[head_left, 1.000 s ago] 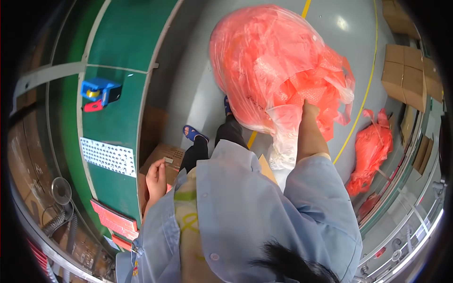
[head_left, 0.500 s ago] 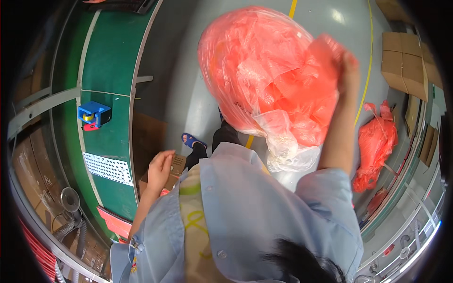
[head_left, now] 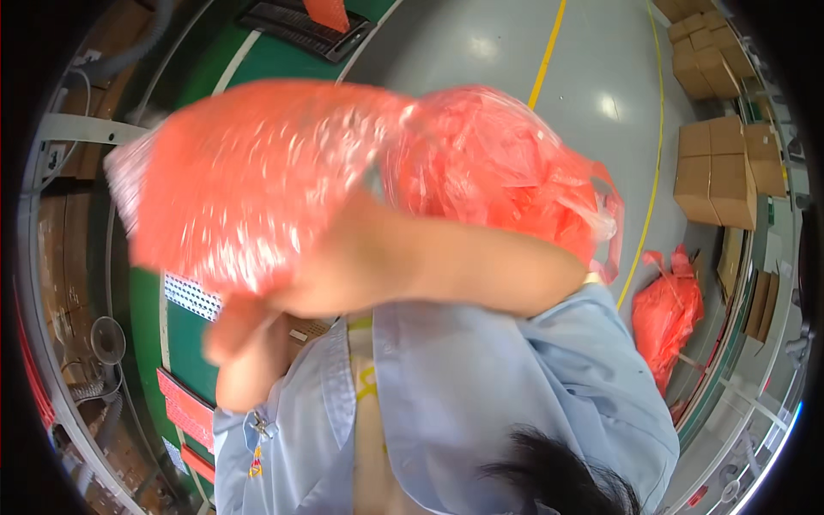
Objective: The person takes bubble wrap from a bag, places keyboard circuit boards onto the bubble wrap, and folds the wrap around the boards.
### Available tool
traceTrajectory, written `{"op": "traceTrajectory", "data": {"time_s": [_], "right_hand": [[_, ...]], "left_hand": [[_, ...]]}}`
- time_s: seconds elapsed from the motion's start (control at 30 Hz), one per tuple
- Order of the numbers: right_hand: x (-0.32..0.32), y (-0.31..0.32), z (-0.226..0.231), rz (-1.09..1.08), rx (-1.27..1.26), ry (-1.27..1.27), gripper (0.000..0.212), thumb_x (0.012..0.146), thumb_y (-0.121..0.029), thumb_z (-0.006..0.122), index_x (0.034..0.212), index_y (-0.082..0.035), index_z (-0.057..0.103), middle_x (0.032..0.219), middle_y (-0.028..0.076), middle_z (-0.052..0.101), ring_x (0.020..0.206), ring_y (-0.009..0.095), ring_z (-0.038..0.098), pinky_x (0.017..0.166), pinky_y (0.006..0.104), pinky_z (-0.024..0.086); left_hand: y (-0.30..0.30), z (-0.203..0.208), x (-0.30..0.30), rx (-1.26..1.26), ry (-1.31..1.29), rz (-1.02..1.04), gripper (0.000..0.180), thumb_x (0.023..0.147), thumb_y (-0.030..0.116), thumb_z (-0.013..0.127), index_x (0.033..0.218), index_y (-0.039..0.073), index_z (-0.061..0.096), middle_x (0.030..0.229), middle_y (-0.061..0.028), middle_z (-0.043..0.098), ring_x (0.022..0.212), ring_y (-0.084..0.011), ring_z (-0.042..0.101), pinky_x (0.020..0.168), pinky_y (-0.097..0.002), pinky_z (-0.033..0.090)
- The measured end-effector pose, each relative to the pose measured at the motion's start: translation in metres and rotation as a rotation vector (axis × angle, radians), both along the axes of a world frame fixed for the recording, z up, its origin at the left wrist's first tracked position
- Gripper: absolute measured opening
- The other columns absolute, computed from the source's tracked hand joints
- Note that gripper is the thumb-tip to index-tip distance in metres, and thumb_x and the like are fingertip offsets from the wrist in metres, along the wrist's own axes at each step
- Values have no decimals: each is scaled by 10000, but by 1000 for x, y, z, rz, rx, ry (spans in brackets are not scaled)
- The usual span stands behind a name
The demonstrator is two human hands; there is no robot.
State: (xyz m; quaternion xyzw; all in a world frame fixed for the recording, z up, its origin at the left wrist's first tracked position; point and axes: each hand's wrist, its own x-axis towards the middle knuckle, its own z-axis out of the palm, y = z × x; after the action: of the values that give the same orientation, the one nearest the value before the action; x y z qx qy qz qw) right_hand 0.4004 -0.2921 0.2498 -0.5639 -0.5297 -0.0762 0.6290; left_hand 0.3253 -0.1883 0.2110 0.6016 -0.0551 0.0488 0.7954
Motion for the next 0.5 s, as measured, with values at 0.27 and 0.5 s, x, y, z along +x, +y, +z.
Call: {"op": "traceTrajectory", "data": {"time_s": [0.27, 0.5], "right_hand": [[-57, 14, -74, 639, -520, 29, 467, 820, -297, 647, 1231, -117, 516, 1103, 107, 595, 1059, 304, 558, 889, 437, 448], [-65, 19, -133, -110, -482, -111, 482, 778, -212, 710, 1214, -66, 565, 1159, 133, 583, 1084, 329, 559, 869, 441, 466]], "left_hand": [[137, 9, -120, -218, 139, 1051, 346, 968, 204, 514, 1259, 18, 518, 1178, -128, 610, 1109, -256, 575, 979, -393, 442], [224, 74, -297, -115, 115, 1583, 463, 966, 299, 511, 1337, 28, 455, 1297, -132, 537, 1164, -293, 536, 977, -460, 449]]}}
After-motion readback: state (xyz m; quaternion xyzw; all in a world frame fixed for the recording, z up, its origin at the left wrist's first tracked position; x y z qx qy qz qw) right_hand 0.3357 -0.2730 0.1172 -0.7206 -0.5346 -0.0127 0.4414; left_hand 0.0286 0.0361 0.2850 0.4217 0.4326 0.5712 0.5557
